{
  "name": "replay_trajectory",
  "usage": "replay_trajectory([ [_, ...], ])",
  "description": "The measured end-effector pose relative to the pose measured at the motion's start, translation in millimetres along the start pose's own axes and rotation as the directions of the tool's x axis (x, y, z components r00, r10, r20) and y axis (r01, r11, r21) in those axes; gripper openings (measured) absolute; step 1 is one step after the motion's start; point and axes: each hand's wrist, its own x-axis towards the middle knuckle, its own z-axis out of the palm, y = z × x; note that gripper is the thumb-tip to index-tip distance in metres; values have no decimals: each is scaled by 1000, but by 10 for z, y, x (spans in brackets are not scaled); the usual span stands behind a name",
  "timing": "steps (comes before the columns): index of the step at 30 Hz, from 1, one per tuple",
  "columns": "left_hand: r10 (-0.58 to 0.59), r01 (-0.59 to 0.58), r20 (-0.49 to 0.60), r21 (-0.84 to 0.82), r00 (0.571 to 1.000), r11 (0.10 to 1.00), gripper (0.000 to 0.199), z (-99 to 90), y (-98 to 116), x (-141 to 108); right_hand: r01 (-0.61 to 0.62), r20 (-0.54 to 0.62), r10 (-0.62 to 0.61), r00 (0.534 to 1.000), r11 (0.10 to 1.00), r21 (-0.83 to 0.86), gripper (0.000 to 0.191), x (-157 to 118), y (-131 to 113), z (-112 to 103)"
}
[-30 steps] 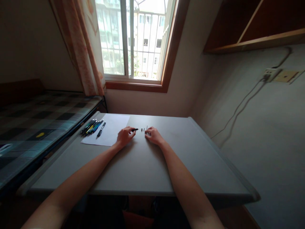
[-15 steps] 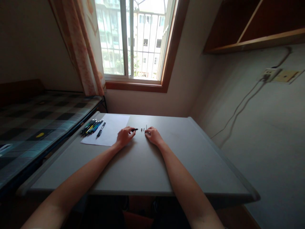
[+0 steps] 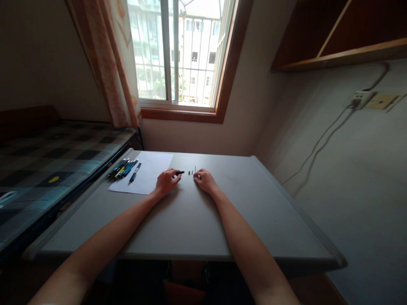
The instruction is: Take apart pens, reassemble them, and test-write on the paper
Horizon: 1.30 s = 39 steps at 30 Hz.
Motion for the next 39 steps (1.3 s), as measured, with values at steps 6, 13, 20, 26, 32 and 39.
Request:
replay_trajectory([
  [6,2,-2,4,1,1000,1000,21,-5,8,2,-1,1,1,1000,1000,17,16,-2,-6,-7],
  [13,10,-10,-3,6,1000,1000,20,0,-3,-1,-35,-2,35,999,999,38,19,-1,-10,-12],
  [20,7,-7,-3,6,1000,1000,20,-3,2,1,-47,-17,48,999,997,65,22,11,2,-14],
  [26,9,-9,5,8,1000,1000,21,6,-13,3,-71,-2,71,997,995,76,18,11,-4,-45],
  [32,14,-14,2,-1,1000,1000,20,5,-10,2,-64,-11,65,998,996,65,16,17,-2,-30],
  [39,21,-21,-6,-3,1000,1000,20,-4,-6,-1,-75,-41,77,996,996,50,18,22,13,21],
])
